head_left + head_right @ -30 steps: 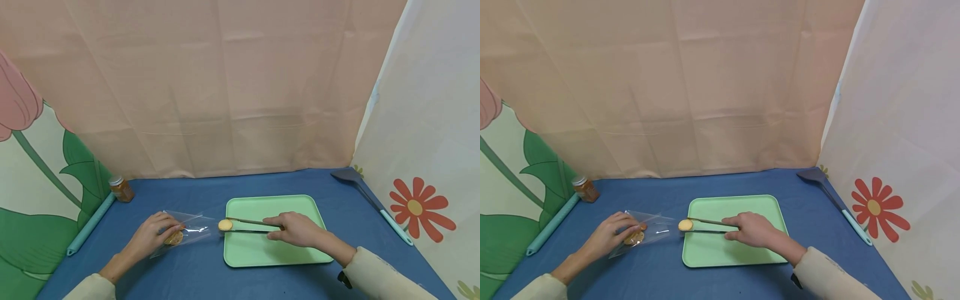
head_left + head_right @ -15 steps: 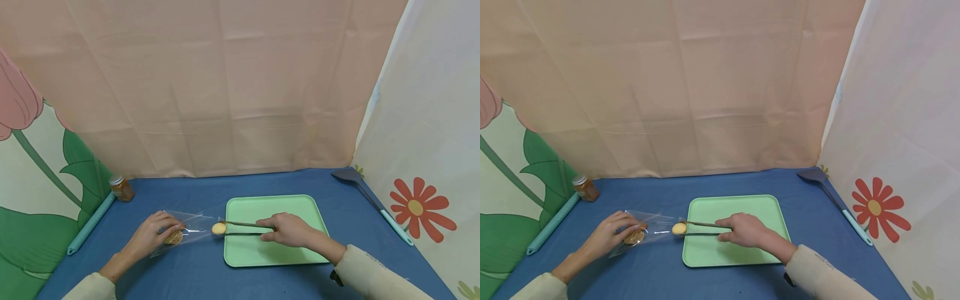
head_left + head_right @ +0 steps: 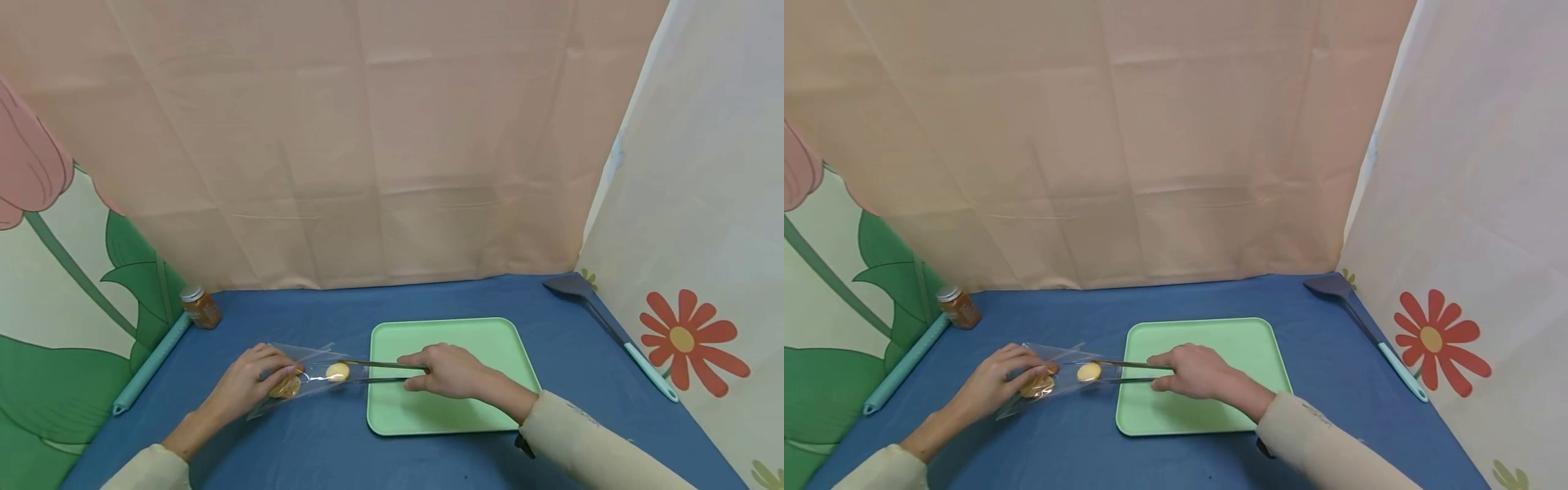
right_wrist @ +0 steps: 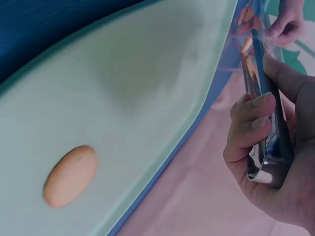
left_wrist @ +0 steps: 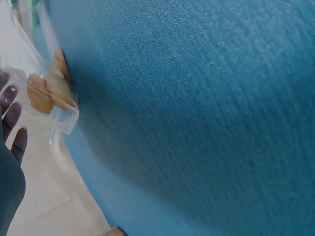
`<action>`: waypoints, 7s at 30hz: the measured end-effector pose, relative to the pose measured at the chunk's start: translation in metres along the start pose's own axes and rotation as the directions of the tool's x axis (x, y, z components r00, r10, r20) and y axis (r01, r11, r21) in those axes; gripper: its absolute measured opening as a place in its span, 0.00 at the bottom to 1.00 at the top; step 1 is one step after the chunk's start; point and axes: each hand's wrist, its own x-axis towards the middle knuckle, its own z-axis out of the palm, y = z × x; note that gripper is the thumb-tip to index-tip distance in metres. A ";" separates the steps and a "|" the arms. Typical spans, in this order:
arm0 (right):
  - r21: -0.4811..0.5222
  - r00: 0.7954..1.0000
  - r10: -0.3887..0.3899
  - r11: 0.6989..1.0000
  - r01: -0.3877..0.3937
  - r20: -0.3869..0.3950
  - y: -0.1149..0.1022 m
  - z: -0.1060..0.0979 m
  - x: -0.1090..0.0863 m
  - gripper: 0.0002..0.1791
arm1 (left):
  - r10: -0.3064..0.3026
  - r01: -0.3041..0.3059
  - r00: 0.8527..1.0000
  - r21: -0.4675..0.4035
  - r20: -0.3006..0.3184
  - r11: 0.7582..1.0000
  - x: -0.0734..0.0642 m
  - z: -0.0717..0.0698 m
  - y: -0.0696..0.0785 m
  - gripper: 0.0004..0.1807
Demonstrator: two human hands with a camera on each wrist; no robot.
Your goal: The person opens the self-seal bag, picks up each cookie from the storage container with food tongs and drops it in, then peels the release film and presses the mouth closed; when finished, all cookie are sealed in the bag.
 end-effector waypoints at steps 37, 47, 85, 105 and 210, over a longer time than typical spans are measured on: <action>-0.038 0.996 0.087 0.995 -0.087 -0.002 -0.043 0.035 0.062 0.25 | 0.034 -0.034 0.999 0.003 -0.042 0.999 0.002 0.002 0.000 0.08; -0.046 0.996 0.092 0.995 -0.091 0.001 -0.048 0.032 0.068 0.25 | 0.027 -0.027 0.999 0.001 -0.030 1.000 0.002 0.002 -0.001 0.08; -0.001 0.996 0.094 0.996 -0.094 0.001 -0.039 0.019 0.040 0.26 | 0.041 -0.041 0.998 -0.001 -0.040 0.999 0.001 0.002 -0.002 0.08; 0.095 0.986 0.137 0.987 -0.129 -0.090 0.011 -0.033 -0.065 0.27 | 0.021 -0.021 0.999 0.007 -0.030 1.000 0.002 -0.001 0.001 0.08; -0.037 0.839 0.538 0.840 -0.542 -0.081 0.091 -0.038 -0.192 0.30 | 0.008 -0.008 1.000 -0.016 -0.018 1.000 -0.001 0.002 -0.003 0.06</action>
